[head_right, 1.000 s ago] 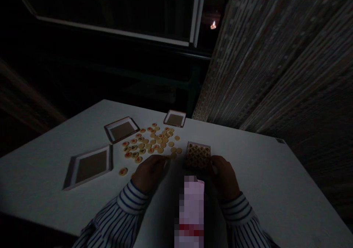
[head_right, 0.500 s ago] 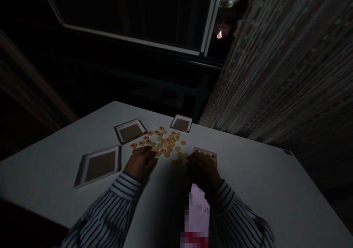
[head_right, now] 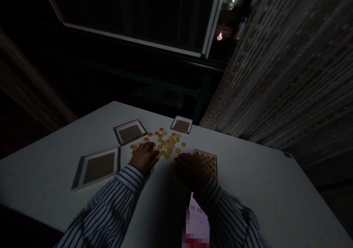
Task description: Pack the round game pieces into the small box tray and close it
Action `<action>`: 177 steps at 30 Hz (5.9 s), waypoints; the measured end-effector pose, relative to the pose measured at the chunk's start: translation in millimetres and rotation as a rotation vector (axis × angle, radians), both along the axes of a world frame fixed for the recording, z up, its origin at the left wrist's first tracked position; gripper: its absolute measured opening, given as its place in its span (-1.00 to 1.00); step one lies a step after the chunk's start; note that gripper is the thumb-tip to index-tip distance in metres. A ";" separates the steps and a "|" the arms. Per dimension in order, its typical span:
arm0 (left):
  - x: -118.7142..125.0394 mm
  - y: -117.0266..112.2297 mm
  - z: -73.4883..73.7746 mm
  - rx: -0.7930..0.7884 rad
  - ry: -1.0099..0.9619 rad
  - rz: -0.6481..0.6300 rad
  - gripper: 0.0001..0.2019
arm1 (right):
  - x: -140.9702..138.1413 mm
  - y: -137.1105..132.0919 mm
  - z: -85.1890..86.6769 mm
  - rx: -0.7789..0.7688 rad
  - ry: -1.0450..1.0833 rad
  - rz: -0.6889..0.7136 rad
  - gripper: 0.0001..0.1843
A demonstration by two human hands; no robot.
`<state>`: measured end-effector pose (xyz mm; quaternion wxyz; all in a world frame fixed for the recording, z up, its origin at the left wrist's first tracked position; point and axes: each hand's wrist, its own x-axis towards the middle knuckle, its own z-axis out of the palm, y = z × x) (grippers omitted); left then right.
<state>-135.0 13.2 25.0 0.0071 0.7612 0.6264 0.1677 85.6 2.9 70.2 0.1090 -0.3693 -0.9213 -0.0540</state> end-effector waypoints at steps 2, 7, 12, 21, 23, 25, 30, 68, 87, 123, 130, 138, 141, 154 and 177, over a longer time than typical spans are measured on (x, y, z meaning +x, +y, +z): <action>-1.0 2.0 -2.3 -0.011 -0.004 -0.010 -0.74 | 1.1 -0.1 -2.0 -0.002 0.006 0.015 -0.76; -2.0 3.2 -3.6 -0.005 -0.009 -0.011 -0.76 | 4.4 -1.5 -3.7 0.022 0.032 0.022 -0.75; -2.3 0.8 0.8 -0.006 -0.029 -0.038 -0.76 | 6.8 -1.4 -3.0 -0.017 0.031 0.024 -0.75; -1.2 -8.2 15.2 0.093 -0.124 -0.050 -0.75 | 12.5 -4.3 4.9 -0.039 0.011 -0.019 -0.74; 1.1 -11.1 19.0 0.096 -0.167 -0.051 -0.74 | 15.2 -4.6 5.4 -0.027 0.017 -0.021 -0.72; 4.5 -14.3 22.2 0.099 -0.216 -0.060 -0.72 | 18.1 -5.0 5.7 -0.005 0.033 -0.030 -0.70; 16.2 -23.4 30.2 0.113 -0.361 -0.087 -0.71 | 25.3 -5.5 9.8 -0.027 0.071 -0.049 -0.71; 111.7 -8.3 42.6 -0.414 -1.733 0.071 -0.66 | 104.1 13.9 19.6 0.023 0.299 -0.276 -0.67; 135.1 -2.4 9.4 -0.520 -1.655 0.153 -0.75 | 96.8 25.7 27.0 -0.039 0.171 -0.277 -0.71; 135.3 -3.0 11.3 -0.321 -1.430 0.128 -0.83 | 77.8 24.9 21.6 -0.191 0.093 -0.156 -0.79; 130.7 -1.8 7.0 -0.228 -1.275 0.158 -0.84 | 95.5 31.9 15.3 -0.253 -0.024 -0.276 -0.78; 131.5 -2.7 -4.1 -0.201 -1.180 0.085 -0.80 | 90.0 31.9 13.2 -0.332 -0.142 -0.293 -0.78; 130.9 -2.2 -9.7 -0.187 -1.132 0.052 -0.78 | 89.6 33.8 8.9 -0.314 -0.174 -0.254 -0.76; 130.6 -4.0 -9.4 -0.204 -1.091 0.032 -0.77 | 85.5 35.4 3.8 -0.297 -0.224 -0.217 -0.75; 129.6 -2.1 -14.7 -0.132 -0.946 -0.013 -0.75 | 86.6 34.5 2.5 -0.361 -0.257 -0.179 -0.70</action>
